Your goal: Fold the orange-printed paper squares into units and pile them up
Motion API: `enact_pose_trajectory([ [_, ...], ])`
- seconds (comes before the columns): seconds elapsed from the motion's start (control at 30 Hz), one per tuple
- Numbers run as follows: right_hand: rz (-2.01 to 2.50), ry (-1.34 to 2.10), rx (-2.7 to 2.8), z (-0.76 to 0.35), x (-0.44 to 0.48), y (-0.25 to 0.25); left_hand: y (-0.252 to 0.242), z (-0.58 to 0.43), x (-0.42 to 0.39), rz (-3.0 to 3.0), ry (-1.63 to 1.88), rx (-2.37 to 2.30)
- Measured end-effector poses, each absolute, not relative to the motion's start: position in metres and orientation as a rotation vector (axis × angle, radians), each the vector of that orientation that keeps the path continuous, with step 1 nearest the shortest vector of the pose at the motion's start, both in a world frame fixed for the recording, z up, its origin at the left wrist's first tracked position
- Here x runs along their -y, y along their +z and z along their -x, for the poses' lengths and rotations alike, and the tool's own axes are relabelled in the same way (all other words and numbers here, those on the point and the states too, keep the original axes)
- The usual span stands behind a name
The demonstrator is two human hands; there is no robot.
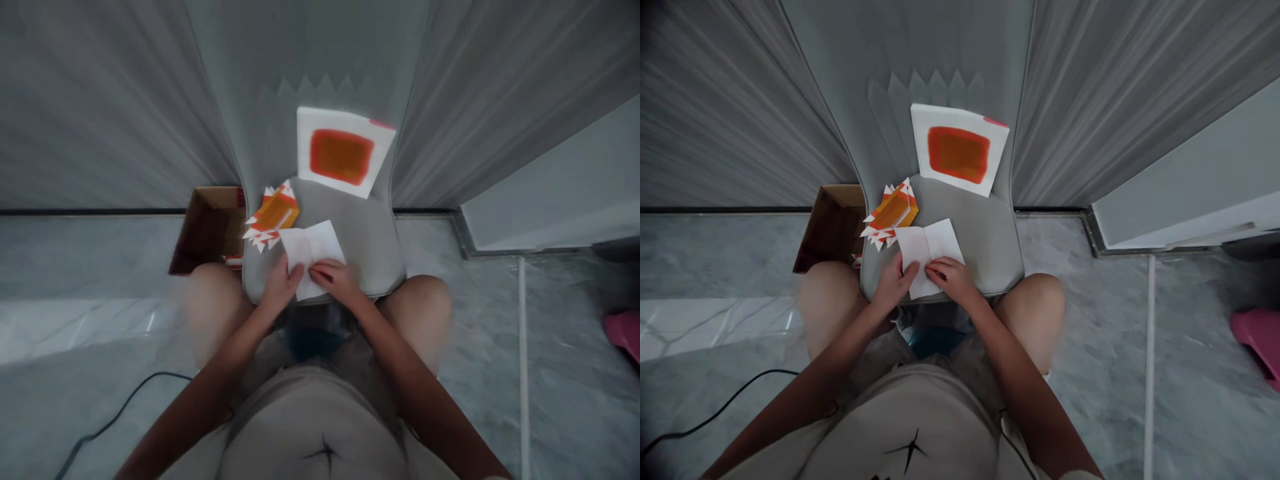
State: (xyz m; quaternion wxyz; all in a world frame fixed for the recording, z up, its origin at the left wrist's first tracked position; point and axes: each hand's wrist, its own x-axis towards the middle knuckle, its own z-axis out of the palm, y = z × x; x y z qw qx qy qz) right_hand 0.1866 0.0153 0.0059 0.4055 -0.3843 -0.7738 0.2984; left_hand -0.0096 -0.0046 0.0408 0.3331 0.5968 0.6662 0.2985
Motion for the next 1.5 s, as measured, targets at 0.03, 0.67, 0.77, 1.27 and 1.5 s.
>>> enact_pose_trajectory([
  [0.03,0.978,0.739,1.970,-0.186,-0.015,0.004,0.040,0.012,0.006,-1.578,0.788,-1.752],
  [0.67,1.501,0.397,1.991,-0.205,0.019,0.008,0.021,0.000,-0.012,-2.552,0.446,-1.268],
  [0.77,1.662,0.364,1.776,-0.227,0.012,0.003,0.023,-0.004,-0.021,-2.572,0.438,-1.226],
  [1.27,1.338,1.140,1.548,-0.234,-0.014,0.046,0.018,-0.012,-0.028,-2.502,0.509,-1.362],
  [1.5,1.332,1.073,1.768,-0.225,-0.012,0.036,0.014,-0.009,-0.028,-2.441,0.548,-1.333],
])
